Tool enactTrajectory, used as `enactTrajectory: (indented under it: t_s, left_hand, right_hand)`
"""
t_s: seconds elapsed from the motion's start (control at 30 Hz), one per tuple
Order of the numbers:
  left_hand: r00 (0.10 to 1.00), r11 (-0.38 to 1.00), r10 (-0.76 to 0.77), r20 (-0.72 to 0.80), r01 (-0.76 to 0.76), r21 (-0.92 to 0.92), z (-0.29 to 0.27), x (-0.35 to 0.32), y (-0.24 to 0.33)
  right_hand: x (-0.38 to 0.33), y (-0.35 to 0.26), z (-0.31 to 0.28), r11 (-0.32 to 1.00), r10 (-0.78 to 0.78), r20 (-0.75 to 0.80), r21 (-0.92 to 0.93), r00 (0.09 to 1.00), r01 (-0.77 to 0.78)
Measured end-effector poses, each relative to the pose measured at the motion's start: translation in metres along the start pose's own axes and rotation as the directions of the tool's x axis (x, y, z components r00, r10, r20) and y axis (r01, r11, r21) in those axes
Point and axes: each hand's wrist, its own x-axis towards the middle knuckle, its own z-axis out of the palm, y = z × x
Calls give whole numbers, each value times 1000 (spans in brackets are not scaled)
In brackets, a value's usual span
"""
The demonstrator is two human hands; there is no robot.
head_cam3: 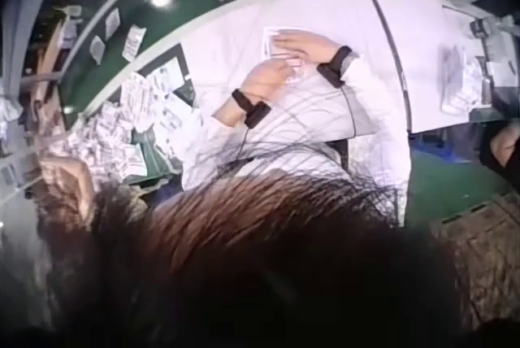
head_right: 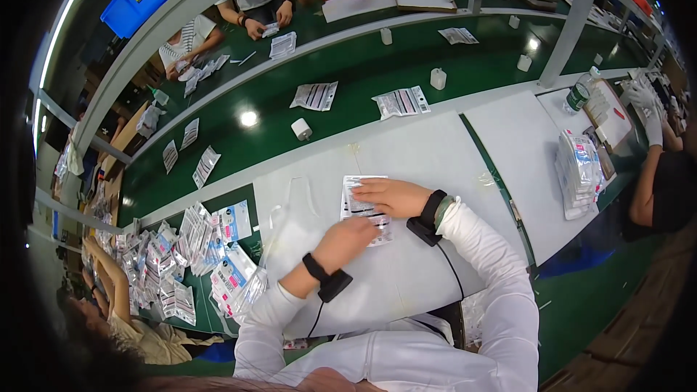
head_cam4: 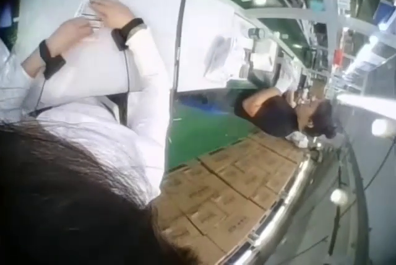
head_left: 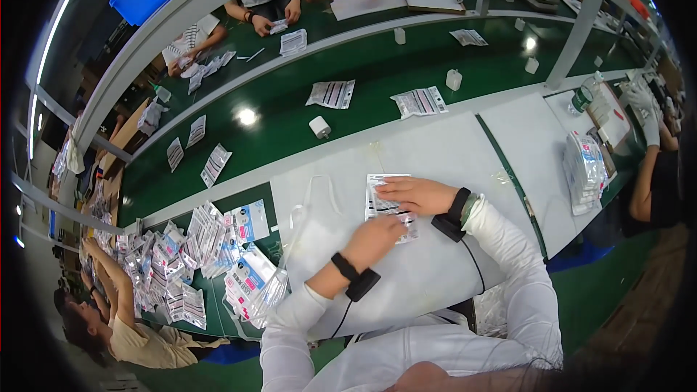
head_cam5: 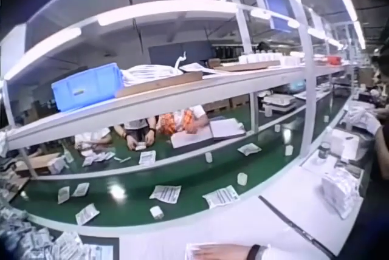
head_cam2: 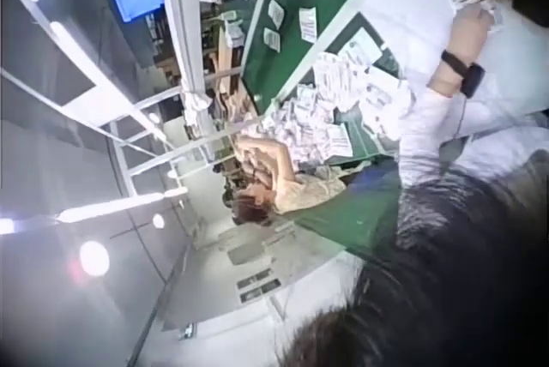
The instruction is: The person packages chargers by hand, picking up a charger and a plastic bag, sliding the charger into the bag, and pressing the adhesive strip to seal it.
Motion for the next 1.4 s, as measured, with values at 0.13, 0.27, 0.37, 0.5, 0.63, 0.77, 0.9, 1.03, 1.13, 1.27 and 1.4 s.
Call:
enactTrajectory:
  t_s: [0.13,0.27,0.37,0.5,0.63,0.77,0.9,1.03,1.13,1.27,1.4]
  left_hand:
    - [997,997,-52,-60,56,59,-1,-42,31]
    - [989,990,-129,-78,123,-71,-22,-51,28]
    - [983,992,-123,-135,119,-38,-31,-29,14]
    - [974,972,-24,-225,76,223,-15,0,7]
    - [979,903,-66,-194,141,405,2,9,11]
    - [954,888,-125,-273,230,398,11,14,12]
    - [924,907,-97,-370,235,350,14,10,5]
    - [931,934,-94,-353,205,291,14,10,-1]
    - [948,942,-107,-300,193,275,16,7,-2]
    - [971,910,-93,-218,172,377,19,4,-8]
    - [925,996,-32,-377,60,63,23,7,-8]
  right_hand:
    - [-6,-5,-10,991,-84,38,-100,996,87]
    - [-5,-21,-19,982,-11,136,-184,991,36]
    - [-4,-23,-21,975,8,162,-220,987,28]
    - [-2,-19,-17,986,-12,159,-162,987,38]
    - [0,-25,-17,977,-40,78,-207,996,55]
    - [41,-17,-60,936,229,293,197,928,-293]
    - [131,-1,-77,960,269,-11,83,963,-267]
    - [228,40,-34,881,451,-196,-61,871,-470]
    - [271,47,-1,782,535,-270,-201,801,-590]
    - [285,55,10,789,537,-223,-211,814,-578]
    - [245,36,-9,979,204,-228,70,952,-193]
